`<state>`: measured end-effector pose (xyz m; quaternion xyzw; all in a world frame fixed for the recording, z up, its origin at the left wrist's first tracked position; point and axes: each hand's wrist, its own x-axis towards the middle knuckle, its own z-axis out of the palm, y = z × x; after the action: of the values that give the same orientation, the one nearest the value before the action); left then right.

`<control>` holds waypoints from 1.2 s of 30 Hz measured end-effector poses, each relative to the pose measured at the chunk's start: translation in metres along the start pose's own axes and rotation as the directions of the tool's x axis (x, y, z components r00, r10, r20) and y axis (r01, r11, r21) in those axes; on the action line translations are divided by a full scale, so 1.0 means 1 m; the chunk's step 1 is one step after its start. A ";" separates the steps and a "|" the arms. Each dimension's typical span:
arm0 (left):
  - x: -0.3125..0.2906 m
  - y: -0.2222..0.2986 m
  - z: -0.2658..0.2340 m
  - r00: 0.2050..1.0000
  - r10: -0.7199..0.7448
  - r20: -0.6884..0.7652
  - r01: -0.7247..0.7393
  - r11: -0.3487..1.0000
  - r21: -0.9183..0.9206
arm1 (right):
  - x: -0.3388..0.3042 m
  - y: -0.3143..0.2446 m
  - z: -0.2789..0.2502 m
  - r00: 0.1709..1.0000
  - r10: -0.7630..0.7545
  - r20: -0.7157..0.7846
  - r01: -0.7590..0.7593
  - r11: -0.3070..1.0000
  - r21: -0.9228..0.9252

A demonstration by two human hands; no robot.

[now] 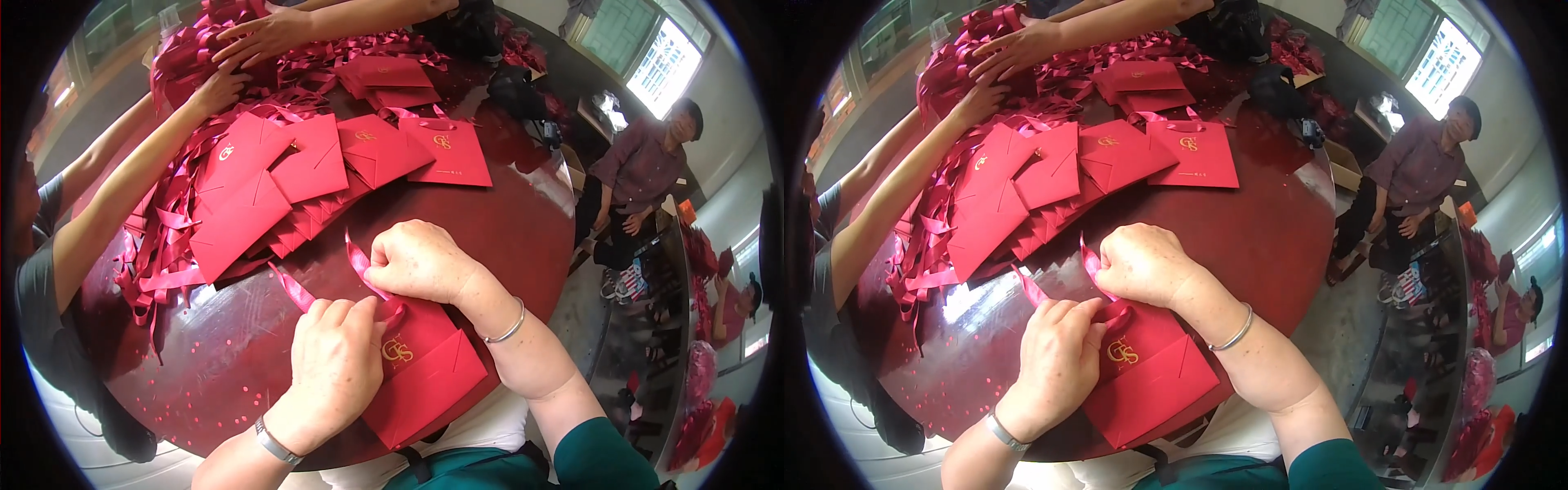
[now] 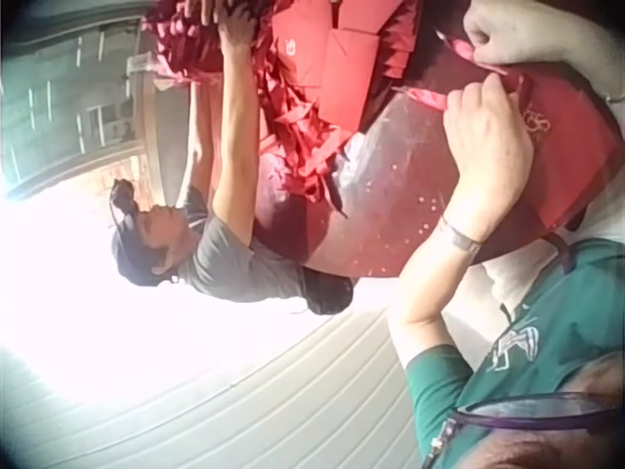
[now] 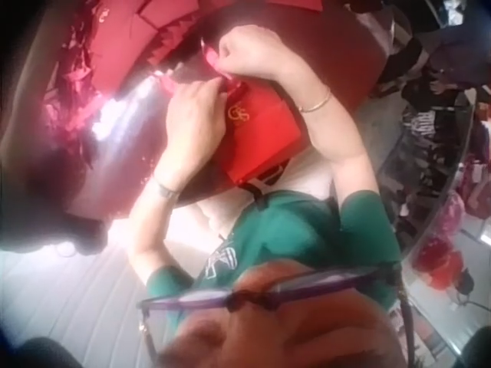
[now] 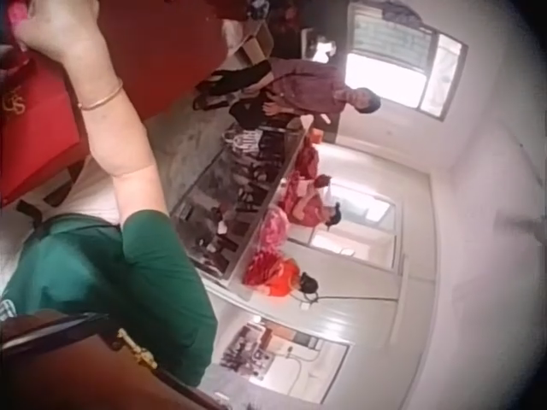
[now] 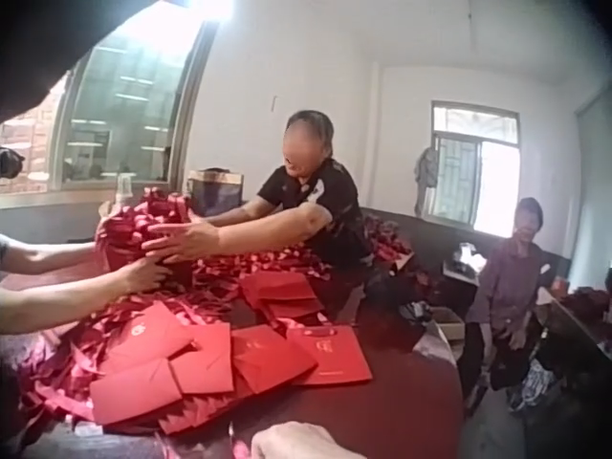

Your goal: The person attaches ribbon handles to red gift bags by hand, threading the ribbons into the slots of each bag.

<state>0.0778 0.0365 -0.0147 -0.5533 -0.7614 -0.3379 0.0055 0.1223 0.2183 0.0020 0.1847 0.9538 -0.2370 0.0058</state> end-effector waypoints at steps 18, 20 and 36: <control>0.003 0.000 0.009 0.992 0.072 -0.107 -0.083 0.991 -0.105 | -0.009 -0.001 -0.004 0.998 -0.054 0.032 0.050 0.991 0.121; 0.002 -0.003 0.007 0.990 0.089 -0.111 -0.102 0.988 -0.116 | -0.006 0.002 0.004 0.997 -0.059 -0.040 0.062 0.993 0.097; 0.005 0.024 0.002 0.935 0.344 -0.083 -0.337 0.937 0.090 | -0.006 -0.015 0.009 0.973 -0.230 -0.011 0.230 0.968 0.098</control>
<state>0.0969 0.0456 -0.0027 -0.6591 -0.6649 -0.3297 0.1217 0.1217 0.2001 0.0014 0.0729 0.9559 -0.2829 -0.0307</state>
